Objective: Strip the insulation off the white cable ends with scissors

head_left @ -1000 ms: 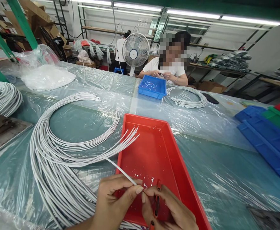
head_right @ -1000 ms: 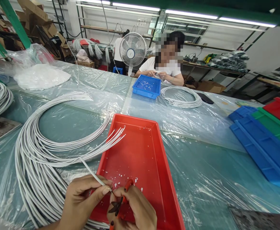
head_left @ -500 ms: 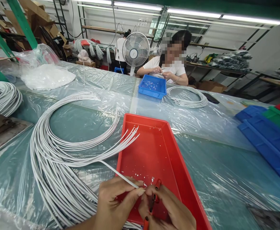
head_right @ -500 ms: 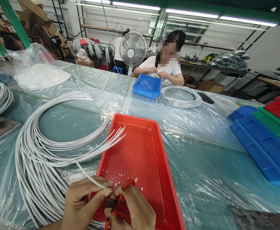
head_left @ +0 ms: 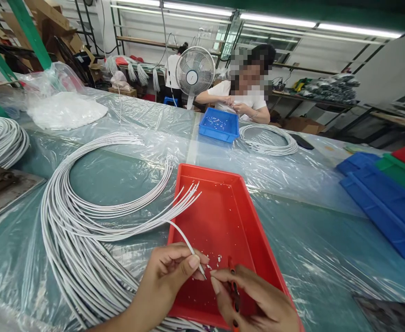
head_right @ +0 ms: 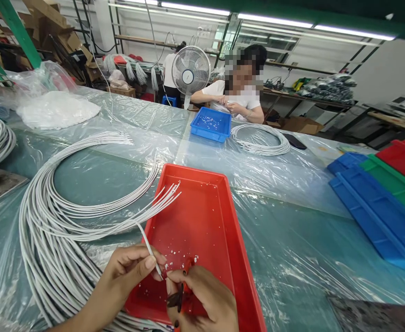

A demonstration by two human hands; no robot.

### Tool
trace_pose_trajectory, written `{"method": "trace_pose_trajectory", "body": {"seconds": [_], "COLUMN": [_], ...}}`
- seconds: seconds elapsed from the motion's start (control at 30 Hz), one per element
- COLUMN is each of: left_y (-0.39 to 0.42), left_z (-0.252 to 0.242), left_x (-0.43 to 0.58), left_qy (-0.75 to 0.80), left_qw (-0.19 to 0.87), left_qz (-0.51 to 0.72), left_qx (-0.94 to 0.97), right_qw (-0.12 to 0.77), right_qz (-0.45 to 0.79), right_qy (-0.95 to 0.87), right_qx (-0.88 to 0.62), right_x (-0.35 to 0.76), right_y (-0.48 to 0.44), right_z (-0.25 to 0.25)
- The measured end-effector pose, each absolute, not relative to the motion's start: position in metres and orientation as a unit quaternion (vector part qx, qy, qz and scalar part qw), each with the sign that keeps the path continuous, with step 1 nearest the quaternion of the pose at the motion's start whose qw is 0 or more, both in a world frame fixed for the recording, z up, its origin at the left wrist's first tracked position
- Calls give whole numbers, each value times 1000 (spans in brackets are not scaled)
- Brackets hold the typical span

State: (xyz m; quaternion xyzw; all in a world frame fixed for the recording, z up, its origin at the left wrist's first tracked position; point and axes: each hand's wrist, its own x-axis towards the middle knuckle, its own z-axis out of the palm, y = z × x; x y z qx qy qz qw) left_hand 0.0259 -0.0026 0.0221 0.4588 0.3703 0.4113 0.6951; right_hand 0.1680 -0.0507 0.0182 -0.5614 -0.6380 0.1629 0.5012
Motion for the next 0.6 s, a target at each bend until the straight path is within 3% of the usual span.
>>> {"method": "trace_pose_trajectory", "body": {"seconds": [0.33,0.6], "left_y": [-2,-8], "left_z": [20,18], "left_x": [25,29], "left_qy": [362,376], "left_qw": [704,657], "left_qz": [397,455], "left_qx": [465,469], "right_qw": [473,504], "right_qz": [220,170], "right_qy": [-668,-615], "right_qx": [-531,-582], "right_x": [172,166], "right_y": [-47,-51], "right_z": [14,13]}}
